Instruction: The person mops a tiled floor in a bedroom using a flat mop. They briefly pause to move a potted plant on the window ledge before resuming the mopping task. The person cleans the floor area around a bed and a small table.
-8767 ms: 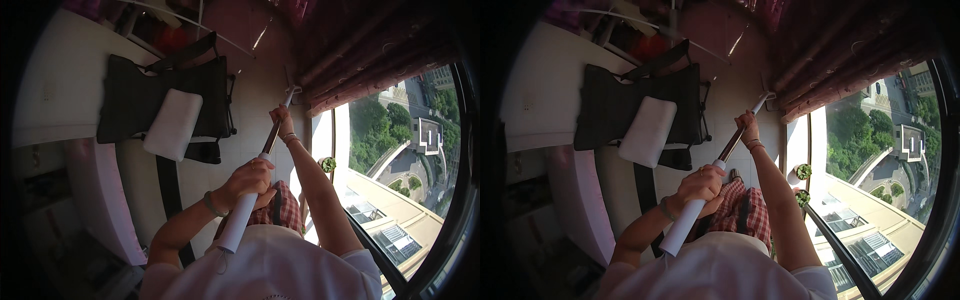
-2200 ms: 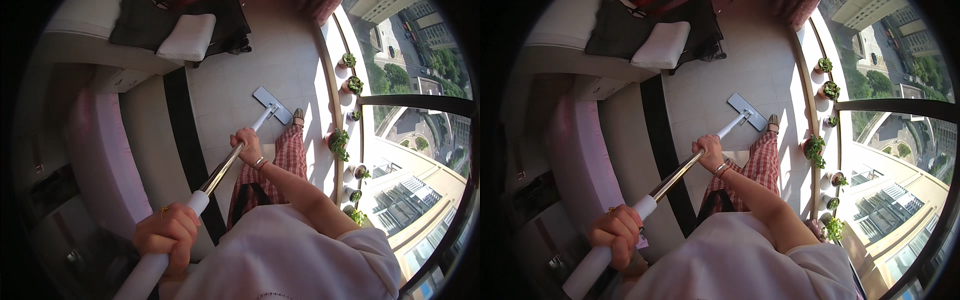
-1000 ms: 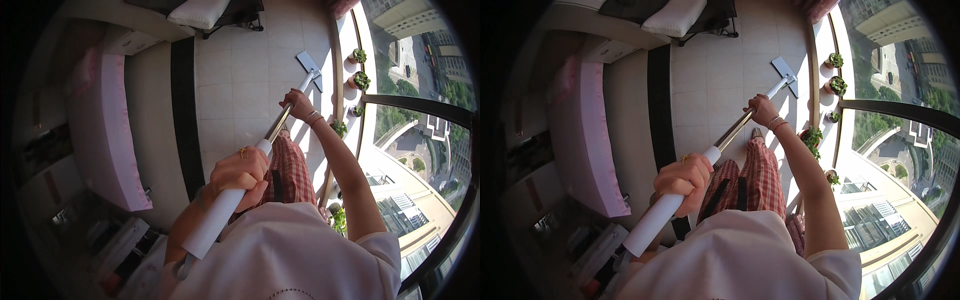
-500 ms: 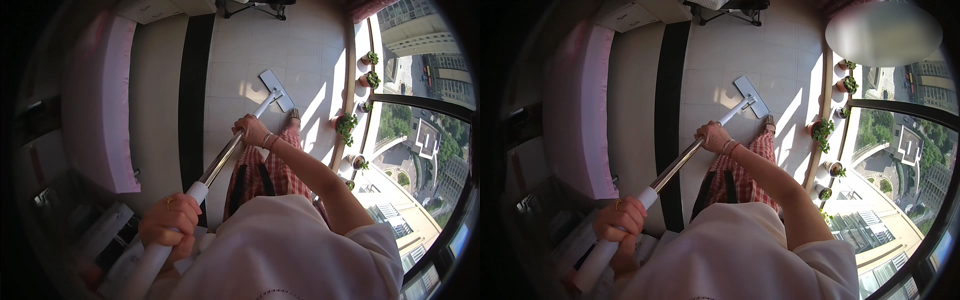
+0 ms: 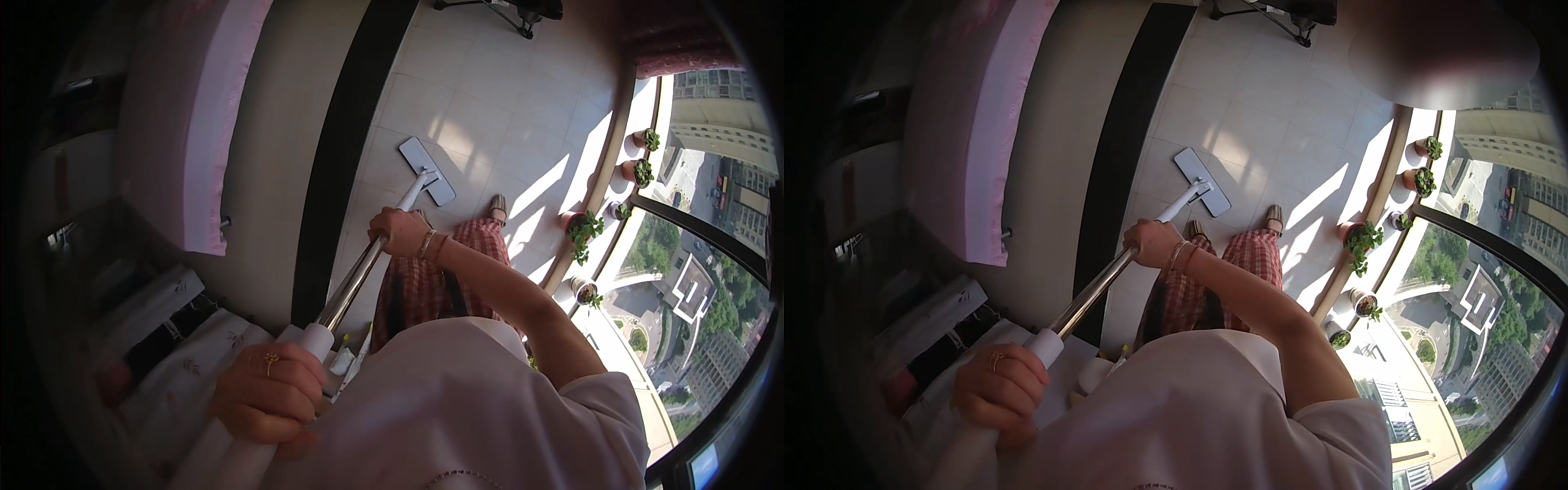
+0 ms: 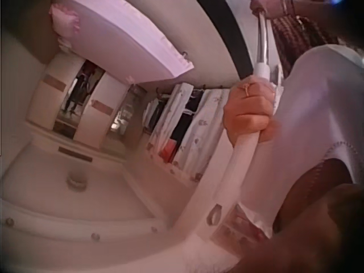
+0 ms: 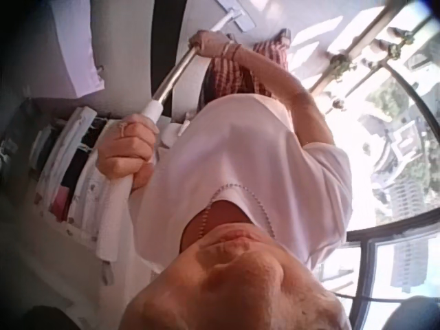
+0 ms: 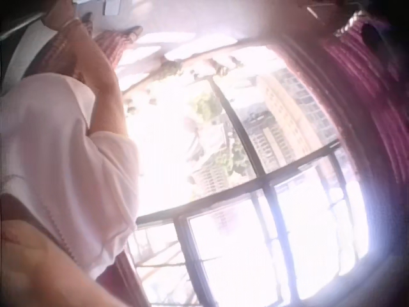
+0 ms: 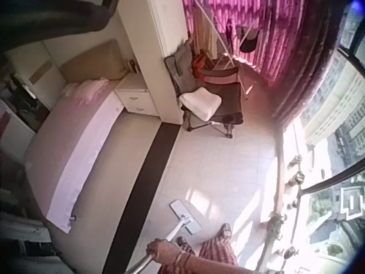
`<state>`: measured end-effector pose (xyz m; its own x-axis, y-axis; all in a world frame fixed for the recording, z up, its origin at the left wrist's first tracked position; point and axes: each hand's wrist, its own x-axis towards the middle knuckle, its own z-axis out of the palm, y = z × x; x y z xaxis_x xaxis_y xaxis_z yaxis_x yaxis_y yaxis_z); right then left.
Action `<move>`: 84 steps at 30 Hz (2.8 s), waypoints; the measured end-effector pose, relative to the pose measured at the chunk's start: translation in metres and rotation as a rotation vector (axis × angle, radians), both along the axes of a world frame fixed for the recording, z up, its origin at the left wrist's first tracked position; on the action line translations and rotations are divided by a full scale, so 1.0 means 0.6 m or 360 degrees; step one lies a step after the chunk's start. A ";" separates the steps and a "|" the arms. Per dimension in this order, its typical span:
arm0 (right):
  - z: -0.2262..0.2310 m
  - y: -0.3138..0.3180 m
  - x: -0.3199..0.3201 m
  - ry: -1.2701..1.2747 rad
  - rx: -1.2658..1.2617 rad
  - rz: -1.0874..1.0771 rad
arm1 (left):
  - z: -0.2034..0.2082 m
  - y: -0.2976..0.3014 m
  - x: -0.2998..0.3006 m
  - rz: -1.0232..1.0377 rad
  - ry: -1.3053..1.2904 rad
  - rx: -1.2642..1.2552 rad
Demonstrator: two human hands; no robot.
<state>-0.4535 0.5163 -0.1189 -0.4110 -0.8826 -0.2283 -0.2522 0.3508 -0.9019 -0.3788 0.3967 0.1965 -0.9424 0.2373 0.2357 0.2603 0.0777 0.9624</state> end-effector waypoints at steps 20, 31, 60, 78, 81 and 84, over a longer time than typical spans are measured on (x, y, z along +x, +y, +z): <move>-0.223 0.513 -0.367 0.0549 0.0132 -0.1306 | -0.390 0.358 -0.344 -0.0144 0.0261 0.0212; -0.179 0.167 -0.204 0.0426 0.0032 -0.0822 | -0.269 0.094 -0.123 0.0153 0.0077 0.0023; -0.128 -0.019 -0.173 0.0458 -0.0300 -0.1288 | -0.204 -0.060 -0.158 -0.0151 0.0239 -0.0065; -0.327 -0.018 -0.777 0.0888 -0.0568 -0.1661 | -0.396 -0.016 -0.655 -0.0268 0.0325 -0.0256; -0.342 -0.023 -0.794 0.0813 -0.0379 -0.1723 | -0.421 -0.017 -0.671 -0.0204 0.0372 -0.0223; -0.317 -0.037 -0.786 0.0802 -0.0302 -0.1636 | -0.435 -0.023 -0.657 -0.0039 0.0423 -0.0110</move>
